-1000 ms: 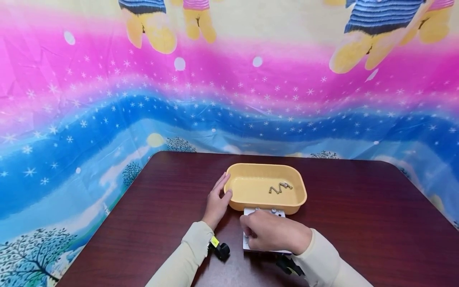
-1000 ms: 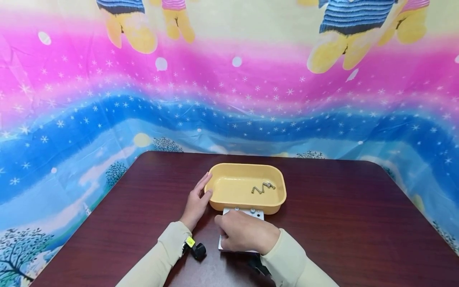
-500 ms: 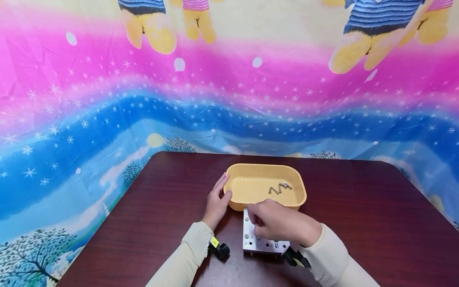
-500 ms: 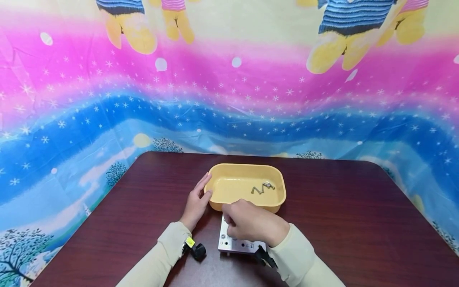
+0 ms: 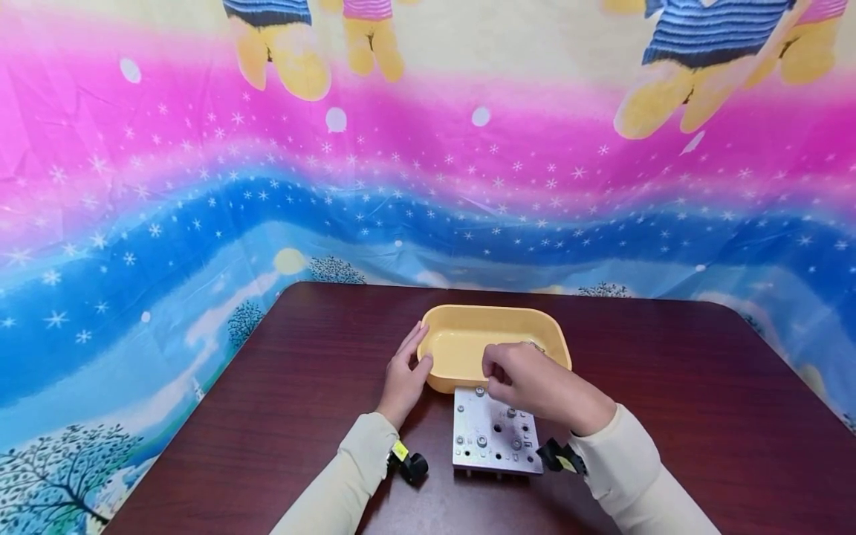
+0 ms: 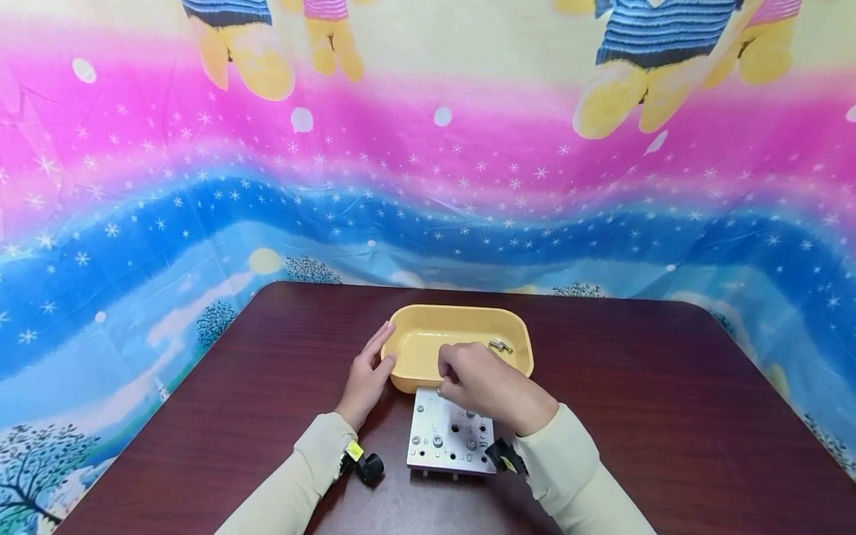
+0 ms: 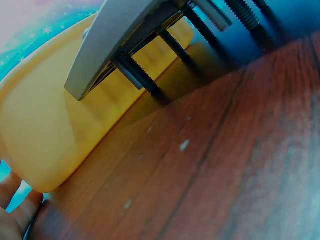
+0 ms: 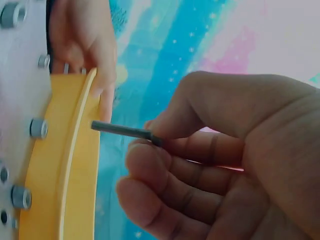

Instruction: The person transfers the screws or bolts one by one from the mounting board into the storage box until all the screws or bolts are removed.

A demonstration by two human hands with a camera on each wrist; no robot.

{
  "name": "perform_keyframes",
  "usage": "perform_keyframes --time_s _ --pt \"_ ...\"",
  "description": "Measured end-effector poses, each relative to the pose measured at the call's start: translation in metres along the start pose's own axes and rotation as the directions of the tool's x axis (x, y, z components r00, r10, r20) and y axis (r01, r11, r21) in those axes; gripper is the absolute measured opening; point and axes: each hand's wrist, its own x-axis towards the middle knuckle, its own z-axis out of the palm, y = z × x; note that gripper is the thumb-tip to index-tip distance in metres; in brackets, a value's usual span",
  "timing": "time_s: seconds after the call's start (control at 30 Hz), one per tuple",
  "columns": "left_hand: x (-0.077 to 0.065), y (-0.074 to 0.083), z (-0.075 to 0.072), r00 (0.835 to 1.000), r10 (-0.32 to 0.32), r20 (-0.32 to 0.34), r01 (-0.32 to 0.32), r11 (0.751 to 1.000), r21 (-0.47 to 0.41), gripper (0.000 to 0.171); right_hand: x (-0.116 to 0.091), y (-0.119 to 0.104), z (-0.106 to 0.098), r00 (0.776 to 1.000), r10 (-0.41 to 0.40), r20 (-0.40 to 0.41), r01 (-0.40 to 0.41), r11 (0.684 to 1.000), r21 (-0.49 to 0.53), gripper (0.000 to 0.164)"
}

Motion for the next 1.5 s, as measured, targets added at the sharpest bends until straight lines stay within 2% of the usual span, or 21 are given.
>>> perform_keyframes --time_s 0.23,0.47,0.53,0.6,0.8,0.87,1.07,1.5 --pt "0.0 -0.001 -0.004 1.0 0.002 -0.002 -0.002 1.0 -0.002 0.05 0.007 0.016 0.0 0.998 0.06 -0.03 -0.059 0.998 0.014 0.013" --pt "-0.009 0.031 -0.008 1.0 -0.004 0.028 0.004 1.0 -0.002 0.05 0.013 0.035 0.003 0.991 0.133 -0.036 -0.133 0.991 0.008 0.009" --pt "-0.01 0.035 -0.008 0.999 -0.005 0.031 0.005 1.0 -0.002 0.049 0.016 0.041 0.004 0.987 0.156 -0.031 -0.156 0.988 0.014 0.009" --pt "-0.009 0.031 -0.008 1.0 -0.006 0.028 0.006 1.0 -0.005 0.05 0.019 0.047 0.005 0.985 0.17 -0.022 -0.17 0.985 0.021 0.009" --pt "0.001 0.002 -0.003 1.0 0.005 0.01 -0.005 1.0 -0.013 0.051 0.029 0.065 0.007 0.987 0.163 0.008 -0.163 0.986 0.025 0.009" --pt "0.002 -0.002 -0.002 1.0 0.02 0.007 -0.02 1.0 -0.009 0.05 0.031 0.07 0.008 0.986 0.164 0.011 -0.164 0.986 0.023 0.01" --pt "0.003 -0.004 -0.002 0.999 0.039 0.006 -0.039 0.999 -0.005 0.051 0.035 0.085 0.015 0.988 0.153 0.025 -0.153 0.988 0.012 0.009" --pt "0.002 -0.004 -0.002 0.999 0.048 0.01 -0.048 0.999 0.004 0.052 0.046 0.097 0.027 0.966 0.225 0.131 -0.225 0.974 -0.01 0.009"
